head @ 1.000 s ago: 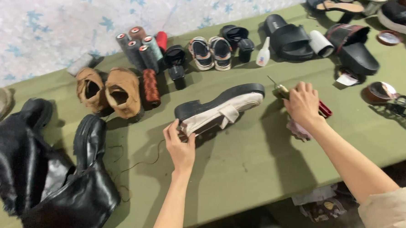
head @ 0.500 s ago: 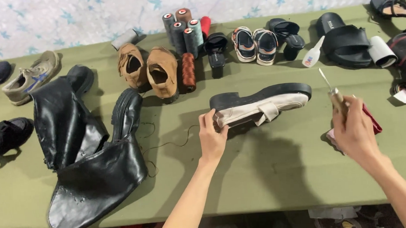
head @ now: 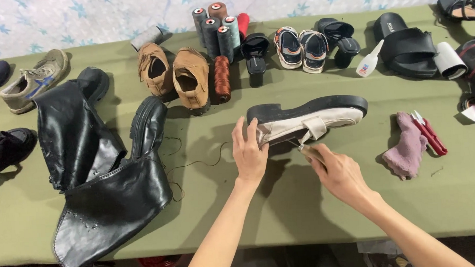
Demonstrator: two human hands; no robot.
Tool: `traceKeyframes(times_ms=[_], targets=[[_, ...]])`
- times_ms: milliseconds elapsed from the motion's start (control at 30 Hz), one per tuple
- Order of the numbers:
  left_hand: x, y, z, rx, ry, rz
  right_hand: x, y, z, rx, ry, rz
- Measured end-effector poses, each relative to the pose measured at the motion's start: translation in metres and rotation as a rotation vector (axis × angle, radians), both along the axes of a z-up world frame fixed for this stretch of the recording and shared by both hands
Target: The person prepares a spool of thread and a needle, then uses a stitching awl to puncture the sole of a white shoe. They pull the thread through the holes to sew the sole, repeating the process along the edge of the shoe.
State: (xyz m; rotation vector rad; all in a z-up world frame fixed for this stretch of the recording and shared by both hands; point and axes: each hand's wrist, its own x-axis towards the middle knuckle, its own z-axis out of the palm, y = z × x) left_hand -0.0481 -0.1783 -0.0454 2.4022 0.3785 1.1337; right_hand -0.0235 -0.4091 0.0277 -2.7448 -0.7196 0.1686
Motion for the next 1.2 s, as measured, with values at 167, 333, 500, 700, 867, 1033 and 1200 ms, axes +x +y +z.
traceKeyframes(times_ms=[167,333,500,700,867,1033,1200], targets=[[0.008,0.001,-0.003,-0.028,-0.064,-0.057,0.007,0.013,0.011,0.041,-0.011,-0.023],[0.015,0.011,0.002,0.006,-0.038,-0.071,0.008,0.016,0.035,0.091,-0.066,-0.023],[0.015,0.025,0.048,-0.101,0.269,-0.095,0.007,0.016,0.071,0.097,-0.046,0.005],[0.040,0.074,0.045,-0.191,0.614,-0.055,-0.020,0.032,0.091,-0.052,-0.046,0.165],[0.037,0.079,0.065,-0.242,0.820,-0.114,-0.028,0.044,0.066,-0.057,-0.229,0.238],[0.034,0.076,0.067,-0.185,0.833,-0.135,-0.023,0.056,0.042,-0.107,-0.247,0.240],[0.020,0.061,0.096,-0.249,0.870,-0.152,-0.014,0.077,-0.001,-0.184,-0.274,0.271]])
